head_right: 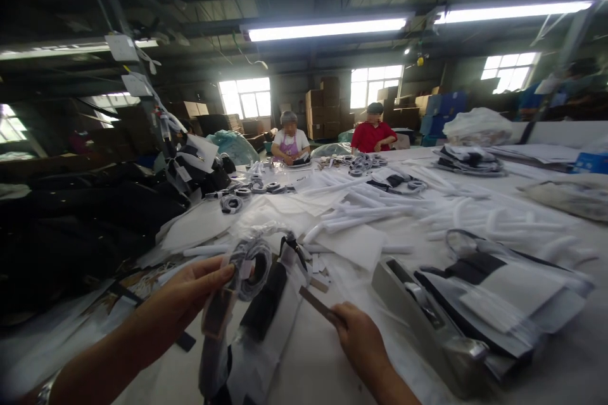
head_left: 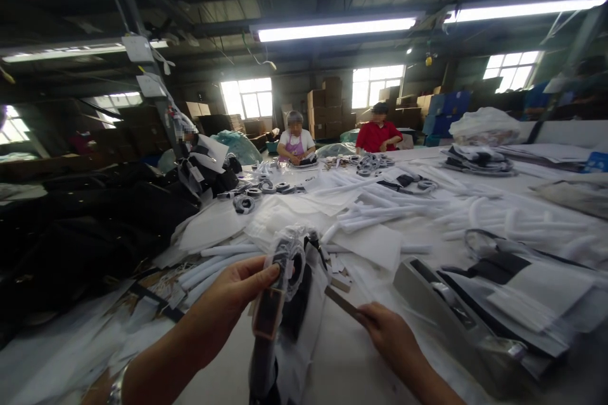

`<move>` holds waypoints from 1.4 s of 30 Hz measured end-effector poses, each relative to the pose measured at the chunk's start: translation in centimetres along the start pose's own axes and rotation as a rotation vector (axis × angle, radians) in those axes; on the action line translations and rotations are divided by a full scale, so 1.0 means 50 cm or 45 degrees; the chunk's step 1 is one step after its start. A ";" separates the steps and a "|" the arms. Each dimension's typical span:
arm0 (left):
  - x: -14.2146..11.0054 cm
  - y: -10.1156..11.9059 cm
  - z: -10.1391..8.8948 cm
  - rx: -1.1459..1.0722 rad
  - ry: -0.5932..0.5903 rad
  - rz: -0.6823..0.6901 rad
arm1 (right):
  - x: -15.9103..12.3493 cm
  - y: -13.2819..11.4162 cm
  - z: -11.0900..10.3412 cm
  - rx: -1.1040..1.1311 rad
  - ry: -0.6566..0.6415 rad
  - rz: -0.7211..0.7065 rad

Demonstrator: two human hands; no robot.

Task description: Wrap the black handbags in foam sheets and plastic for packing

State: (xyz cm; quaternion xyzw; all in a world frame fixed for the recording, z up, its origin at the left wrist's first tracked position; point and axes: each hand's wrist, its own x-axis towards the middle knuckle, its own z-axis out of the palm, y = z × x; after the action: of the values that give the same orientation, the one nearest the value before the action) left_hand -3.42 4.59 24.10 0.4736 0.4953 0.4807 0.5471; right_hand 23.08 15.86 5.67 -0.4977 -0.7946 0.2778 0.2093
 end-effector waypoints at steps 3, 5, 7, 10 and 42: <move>-0.002 0.003 0.000 0.026 -0.003 -0.008 | -0.004 -0.061 -0.058 0.362 0.063 -0.074; -0.003 0.004 0.002 0.034 -0.009 -0.033 | -0.012 -0.111 -0.099 0.639 -0.027 -0.133; -0.003 0.006 0.005 0.041 -0.014 -0.056 | -0.020 -0.155 -0.129 0.810 -0.181 -0.172; -0.006 0.012 0.013 0.070 -0.009 -0.089 | -0.024 -0.195 -0.152 0.879 -0.354 -0.220; -0.019 0.010 0.056 0.066 0.283 0.180 | 0.030 -0.315 -0.129 1.475 -0.622 -0.184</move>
State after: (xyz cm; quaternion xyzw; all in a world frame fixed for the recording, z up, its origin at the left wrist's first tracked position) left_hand -0.71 3.56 24.82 0.4651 0.5305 0.5546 0.4412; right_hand 15.76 13.20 20.89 -0.1708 -0.5716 0.7537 0.2758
